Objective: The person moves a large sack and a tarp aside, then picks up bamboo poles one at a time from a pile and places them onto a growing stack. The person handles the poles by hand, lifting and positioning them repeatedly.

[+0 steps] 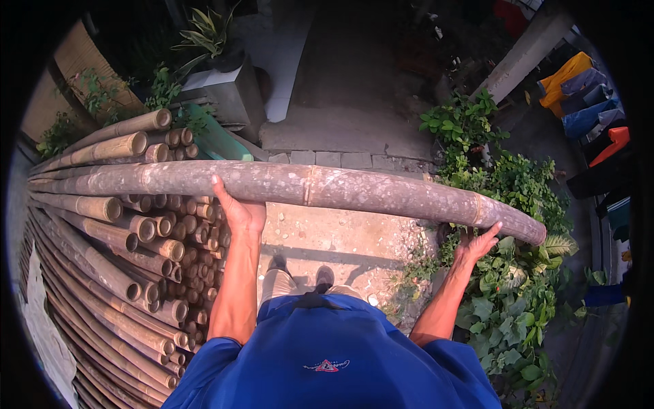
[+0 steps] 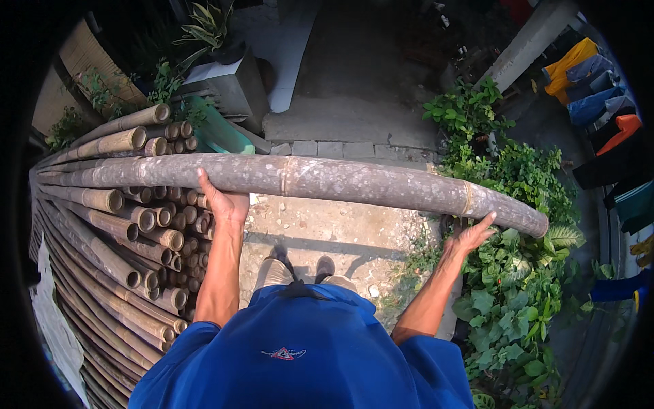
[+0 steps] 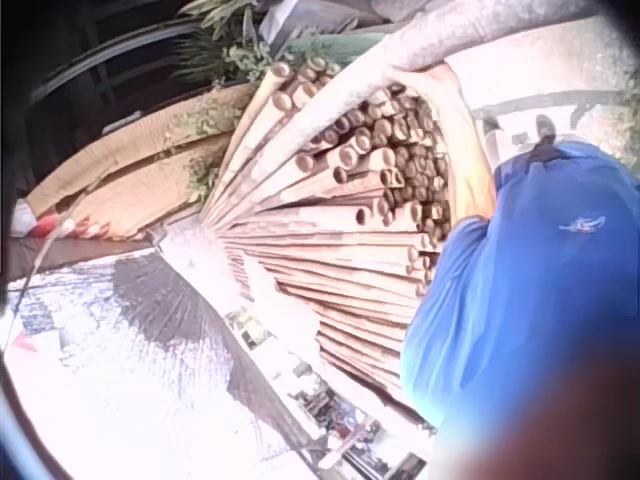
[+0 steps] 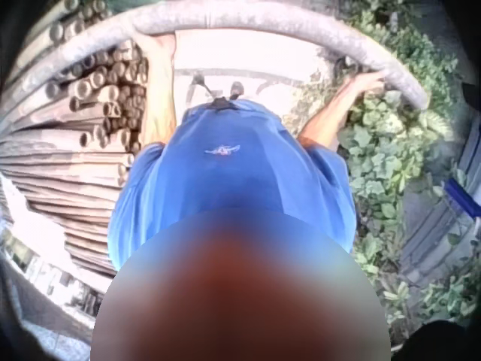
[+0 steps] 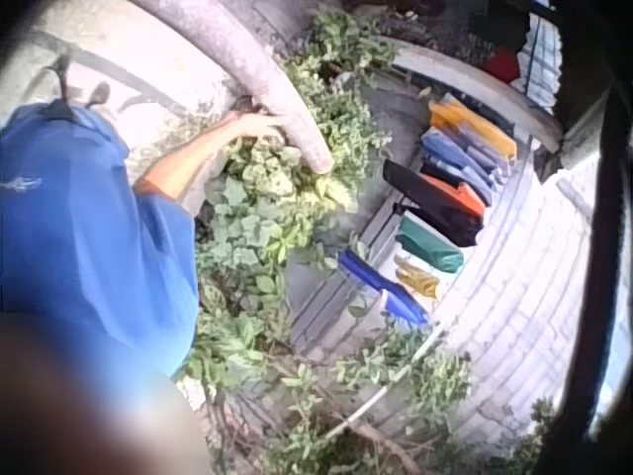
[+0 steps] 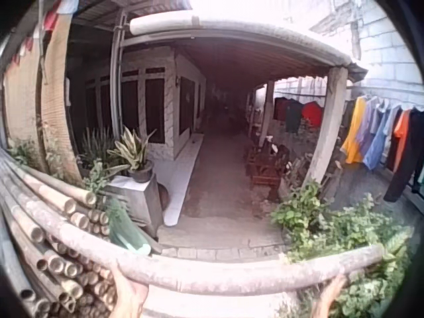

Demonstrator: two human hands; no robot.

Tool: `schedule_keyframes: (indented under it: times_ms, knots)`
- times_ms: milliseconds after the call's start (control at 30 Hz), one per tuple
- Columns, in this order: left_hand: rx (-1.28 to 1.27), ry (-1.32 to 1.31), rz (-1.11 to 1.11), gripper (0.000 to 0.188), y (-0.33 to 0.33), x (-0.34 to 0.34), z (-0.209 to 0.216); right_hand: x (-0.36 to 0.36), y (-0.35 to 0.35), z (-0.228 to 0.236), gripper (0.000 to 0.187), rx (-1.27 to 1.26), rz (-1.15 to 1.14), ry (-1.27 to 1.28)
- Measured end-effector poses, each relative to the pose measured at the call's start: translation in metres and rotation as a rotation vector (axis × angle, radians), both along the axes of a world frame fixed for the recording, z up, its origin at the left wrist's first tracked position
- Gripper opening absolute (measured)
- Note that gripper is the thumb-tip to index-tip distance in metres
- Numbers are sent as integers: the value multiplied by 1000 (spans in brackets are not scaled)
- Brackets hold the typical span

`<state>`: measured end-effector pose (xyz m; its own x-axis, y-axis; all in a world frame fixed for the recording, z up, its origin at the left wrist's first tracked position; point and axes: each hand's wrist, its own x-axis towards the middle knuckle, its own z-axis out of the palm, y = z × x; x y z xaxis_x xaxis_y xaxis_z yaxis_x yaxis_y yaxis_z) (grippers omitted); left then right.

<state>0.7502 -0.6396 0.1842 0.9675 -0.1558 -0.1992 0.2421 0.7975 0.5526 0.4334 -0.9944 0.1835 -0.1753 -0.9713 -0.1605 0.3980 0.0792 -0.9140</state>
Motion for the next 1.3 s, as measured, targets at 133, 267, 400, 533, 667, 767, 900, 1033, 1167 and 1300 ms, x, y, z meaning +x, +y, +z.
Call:
schedule_keyframes:
  times_ms: [133,267,400,533,667,767,900,1033,1167,1300]
  knots:
    - [-11,-5,-358,102,-22,-42,0,92,80,-17,92,-86,324,-443]
    - [54,8,-519,116,34,-9,-1,170,123,-18,93,37,263,-607]
    - [75,16,-134,122,146,85,-1,200,159,-9,93,31,257,-638]
    - [10,60,-6,114,207,159,-2,255,232,-20,92,0,373,-586]
    - [58,211,124,89,182,192,-9,290,255,-18,90,56,388,-560]
    - [0,260,82,81,176,181,-13,282,240,-10,89,81,312,-540]
    - [-170,77,-208,82,158,122,-8,239,203,15,90,96,163,-575]
    - [-219,65,-532,87,121,73,-3,218,181,29,91,24,83,-491]
    - [-138,8,-858,97,90,55,-8,238,191,17,86,20,142,-460]
    - [127,25,-908,106,100,66,-18,232,169,22,83,72,50,-438]
